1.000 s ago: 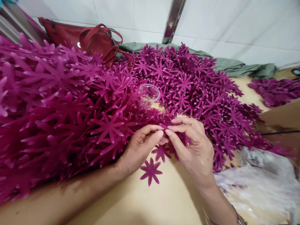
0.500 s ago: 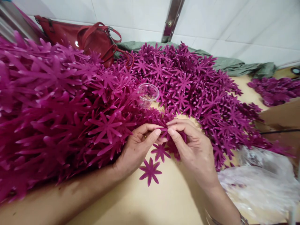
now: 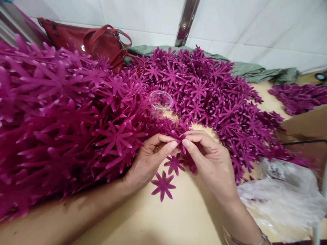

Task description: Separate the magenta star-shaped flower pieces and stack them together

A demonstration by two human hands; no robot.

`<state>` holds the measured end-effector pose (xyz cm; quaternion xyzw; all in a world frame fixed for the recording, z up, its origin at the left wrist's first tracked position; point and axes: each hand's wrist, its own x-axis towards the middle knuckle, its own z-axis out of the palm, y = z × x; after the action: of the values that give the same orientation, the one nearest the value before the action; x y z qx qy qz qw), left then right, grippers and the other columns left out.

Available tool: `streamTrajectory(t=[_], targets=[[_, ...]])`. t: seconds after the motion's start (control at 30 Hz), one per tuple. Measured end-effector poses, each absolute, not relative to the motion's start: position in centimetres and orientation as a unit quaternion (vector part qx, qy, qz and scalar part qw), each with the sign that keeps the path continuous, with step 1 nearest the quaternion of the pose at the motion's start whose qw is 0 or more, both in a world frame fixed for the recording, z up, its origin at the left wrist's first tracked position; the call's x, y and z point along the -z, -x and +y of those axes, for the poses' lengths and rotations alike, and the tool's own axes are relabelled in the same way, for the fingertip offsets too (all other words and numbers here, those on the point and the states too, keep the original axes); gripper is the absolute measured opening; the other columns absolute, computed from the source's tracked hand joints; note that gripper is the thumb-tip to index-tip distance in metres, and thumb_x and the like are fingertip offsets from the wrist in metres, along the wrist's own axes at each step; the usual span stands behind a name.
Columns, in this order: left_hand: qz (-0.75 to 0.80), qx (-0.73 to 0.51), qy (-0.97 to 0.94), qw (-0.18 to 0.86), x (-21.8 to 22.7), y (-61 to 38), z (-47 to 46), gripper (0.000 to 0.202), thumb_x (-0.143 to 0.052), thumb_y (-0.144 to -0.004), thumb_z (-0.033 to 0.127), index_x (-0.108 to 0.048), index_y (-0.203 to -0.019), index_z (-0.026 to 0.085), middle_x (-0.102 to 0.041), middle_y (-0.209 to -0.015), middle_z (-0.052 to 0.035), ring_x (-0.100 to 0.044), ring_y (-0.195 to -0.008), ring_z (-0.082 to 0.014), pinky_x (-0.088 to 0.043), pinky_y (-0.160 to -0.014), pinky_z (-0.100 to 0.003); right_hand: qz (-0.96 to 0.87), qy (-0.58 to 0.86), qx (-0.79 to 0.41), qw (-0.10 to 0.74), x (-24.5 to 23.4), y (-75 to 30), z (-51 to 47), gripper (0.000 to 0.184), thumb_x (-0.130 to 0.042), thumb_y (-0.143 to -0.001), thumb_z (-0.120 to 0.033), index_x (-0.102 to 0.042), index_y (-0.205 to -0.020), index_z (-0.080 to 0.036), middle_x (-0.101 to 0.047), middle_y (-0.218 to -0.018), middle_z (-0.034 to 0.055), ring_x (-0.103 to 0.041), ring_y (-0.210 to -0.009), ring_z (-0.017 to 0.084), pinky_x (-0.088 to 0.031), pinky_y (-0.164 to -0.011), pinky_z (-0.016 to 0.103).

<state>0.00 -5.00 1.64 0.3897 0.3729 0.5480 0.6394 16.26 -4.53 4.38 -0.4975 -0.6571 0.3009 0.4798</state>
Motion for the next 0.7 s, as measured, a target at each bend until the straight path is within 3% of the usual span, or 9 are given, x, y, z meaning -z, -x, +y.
streamTrajectory(t=[0.33,0.5,0.6,0.7], targets=[[0.378,-0.568,-0.326,0.655,-1.7,-0.2,-5.0,0.017,-0.078,-0.088,0.035,-0.070,-0.087,0.020,-0.069,-0.089,0.0019,-0.065,-0.086,-0.0122,-0.055,-0.088,-0.028,-0.575,0.513,-0.378,0.513,-3.7,-16.7,-4.0,0.016,-0.072,-0.094,-0.035,-0.073,-0.084,-0.024,-0.070,-0.090,0.0008,-0.063,-0.086,0.017,-0.052,-0.082,0.031],[0.379,-0.572,-0.281,0.671,-2.4,-0.2,-4.9,0.020,-0.079,-0.087,0.034,-0.066,-0.087,0.019,-0.065,-0.087,0.0029,-0.065,-0.088,-0.0121,-0.059,-0.093,-0.032,-0.453,0.485,-0.484,0.571,-3.0,-16.7,-3.2,0.025,-0.081,-0.083,-0.044,-0.067,-0.079,-0.024,-0.064,-0.081,-0.0013,-0.059,-0.076,0.016,-0.053,-0.077,0.031],[0.381,-0.573,-0.274,0.672,-2.4,-0.2,-4.9,0.020,-0.079,-0.087,0.035,-0.066,-0.090,0.019,-0.066,-0.088,0.0027,-0.065,-0.088,-0.0122,-0.059,-0.093,-0.033,-0.425,0.470,-0.533,0.561,-3.3,-16.6,-3.1,0.023,-0.082,-0.081,-0.042,-0.068,-0.086,-0.025,-0.069,-0.086,0.0001,-0.063,-0.077,0.017,-0.055,-0.076,0.032],[0.378,-0.581,-0.272,0.667,-1.9,-0.1,-4.9,0.024,-0.083,-0.081,0.032,-0.066,-0.094,0.021,-0.069,-0.089,0.0023,-0.067,-0.088,-0.0137,-0.059,-0.091,-0.033,-0.405,0.448,-0.567,0.560,-3.6,-16.4,-3.2,0.020,-0.074,-0.089,-0.043,-0.072,-0.096,-0.025,-0.075,-0.090,0.0024,-0.069,-0.082,0.017,-0.057,-0.080,0.033]])
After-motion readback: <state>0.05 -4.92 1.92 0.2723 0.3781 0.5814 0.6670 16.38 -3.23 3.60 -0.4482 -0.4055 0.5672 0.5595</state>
